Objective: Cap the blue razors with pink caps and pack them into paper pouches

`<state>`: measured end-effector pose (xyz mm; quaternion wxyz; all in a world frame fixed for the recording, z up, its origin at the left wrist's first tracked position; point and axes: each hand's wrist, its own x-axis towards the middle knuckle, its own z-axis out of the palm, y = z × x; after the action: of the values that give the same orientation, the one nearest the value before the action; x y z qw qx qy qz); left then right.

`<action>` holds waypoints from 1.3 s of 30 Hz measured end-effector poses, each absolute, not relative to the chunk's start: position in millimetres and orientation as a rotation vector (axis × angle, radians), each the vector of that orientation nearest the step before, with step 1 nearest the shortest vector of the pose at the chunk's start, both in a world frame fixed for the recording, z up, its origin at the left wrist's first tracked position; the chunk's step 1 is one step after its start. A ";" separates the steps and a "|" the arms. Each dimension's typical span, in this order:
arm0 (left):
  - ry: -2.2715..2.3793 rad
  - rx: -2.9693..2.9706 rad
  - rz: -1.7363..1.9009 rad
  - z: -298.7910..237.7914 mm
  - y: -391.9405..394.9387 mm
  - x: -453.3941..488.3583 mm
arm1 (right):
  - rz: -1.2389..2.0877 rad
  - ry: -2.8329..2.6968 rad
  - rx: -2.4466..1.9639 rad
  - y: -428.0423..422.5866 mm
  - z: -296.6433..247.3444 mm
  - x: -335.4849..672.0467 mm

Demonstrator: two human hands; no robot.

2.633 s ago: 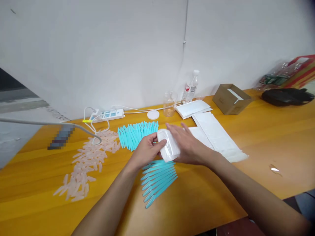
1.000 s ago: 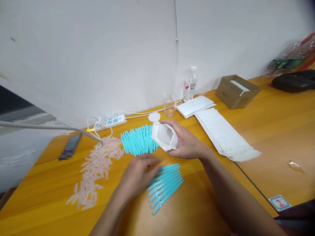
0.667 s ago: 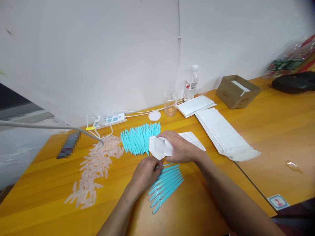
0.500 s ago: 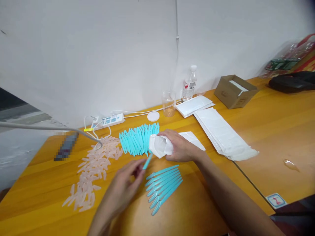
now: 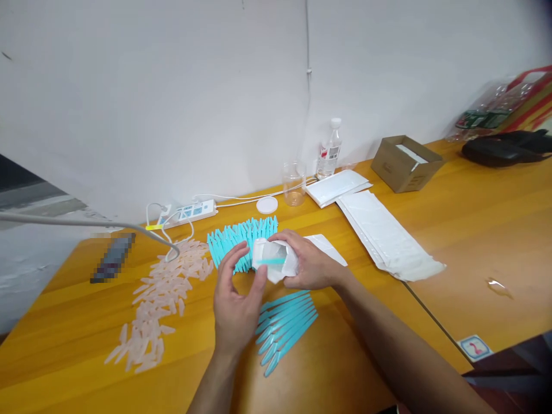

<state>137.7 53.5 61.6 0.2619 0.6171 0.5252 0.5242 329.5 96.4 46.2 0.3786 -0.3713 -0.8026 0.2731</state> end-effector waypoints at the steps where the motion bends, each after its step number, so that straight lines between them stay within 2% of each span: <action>1: 1.444 1.673 1.429 59.3 50.4 130.9 | 0.692 -2.037 -0.948 96.6 46.5 330.6; 4: 1.429 1.763 1.260 47.6 43.8 111.3 | 0.676 -2.007 -0.939 97.3 47.7 333.1; 9: 1.343 2.169 0.453 19.1 44.6 116.7 | 0.675 -2.009 -0.962 97.7 48.9 334.0; 13: 1.359 2.240 0.330 10.5 49.5 131.3 | 0.659 -2.016 -0.961 98.3 47.5 334.4; 18: 1.335 2.044 0.526 27.5 44.6 107.8 | 0.638 -2.001 -0.971 99.0 45.3 336.4; 23: 1.416 1.575 1.132 63.5 29.6 73.4 | 0.673 -2.002 -0.964 98.3 46.0 335.9; 28: 1.436 1.454 1.810 83.3 33.0 100.6 | 0.685 -2.037 -0.948 96.0 45.4 331.1; 30: 1.483 1.538 1.754 83.1 39.5 117.2 | 0.689 -2.046 -0.938 95.2 44.9 328.9; 34: 1.544 1.841 1.323 76.7 47.9 133.1 | 0.691 -2.055 -0.917 94.9 43.6 325.9; 39: 1.501 1.910 1.410 70.8 47.8 120.5 | 0.680 -2.037 -0.915 96.0 43.5 326.3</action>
<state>120.5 47.8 70.8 0.1659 0.6706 0.5270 0.4950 326.3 96.0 43.5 0.3928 -0.3606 -0.8024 0.2680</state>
